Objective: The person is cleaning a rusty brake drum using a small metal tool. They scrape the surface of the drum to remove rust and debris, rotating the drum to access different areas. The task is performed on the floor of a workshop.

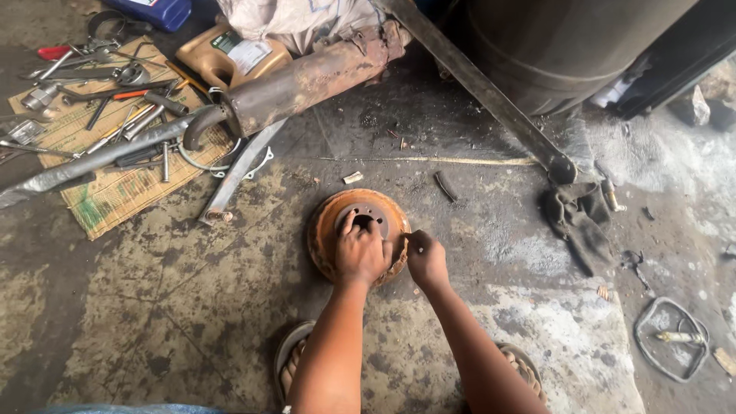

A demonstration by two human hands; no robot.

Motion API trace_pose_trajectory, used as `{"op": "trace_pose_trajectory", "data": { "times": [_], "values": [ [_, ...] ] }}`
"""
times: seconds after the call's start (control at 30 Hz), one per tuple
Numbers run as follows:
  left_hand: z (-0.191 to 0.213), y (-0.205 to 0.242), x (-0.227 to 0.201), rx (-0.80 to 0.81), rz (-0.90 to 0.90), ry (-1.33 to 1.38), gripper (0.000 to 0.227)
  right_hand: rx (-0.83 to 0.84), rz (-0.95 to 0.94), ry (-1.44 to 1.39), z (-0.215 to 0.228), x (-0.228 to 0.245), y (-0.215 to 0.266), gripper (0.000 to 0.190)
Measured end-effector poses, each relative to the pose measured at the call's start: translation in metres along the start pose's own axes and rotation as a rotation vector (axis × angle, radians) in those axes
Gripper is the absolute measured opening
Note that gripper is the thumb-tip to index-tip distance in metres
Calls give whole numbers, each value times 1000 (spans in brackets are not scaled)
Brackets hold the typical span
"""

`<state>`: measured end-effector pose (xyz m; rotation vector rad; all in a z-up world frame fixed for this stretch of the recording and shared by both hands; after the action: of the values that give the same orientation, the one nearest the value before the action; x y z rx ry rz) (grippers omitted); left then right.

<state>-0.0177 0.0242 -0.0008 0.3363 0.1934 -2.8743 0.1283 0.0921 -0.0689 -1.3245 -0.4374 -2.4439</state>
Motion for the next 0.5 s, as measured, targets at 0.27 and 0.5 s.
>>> {"op": "trace_pose_trajectory", "data": {
  "times": [0.27,0.5],
  "values": [
    [8,-3,0,58,31,-11,44,79,-119,-105,4,-5,-12,22],
    [15,-6,-7,38,10,5,39,54,-59,170,8,6,-19,25]
  ]
}}
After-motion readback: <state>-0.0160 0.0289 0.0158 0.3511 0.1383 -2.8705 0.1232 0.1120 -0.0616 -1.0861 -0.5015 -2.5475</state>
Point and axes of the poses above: each hand's wrist, its own y-axis away from the middle knuckle, its own z-axis out of the back of the hand, x = y × z, the point moved 8 cm from there along -y, towards the middle knuckle, and after that the axes turned 8 degrees about x, right-handed, at the moved point
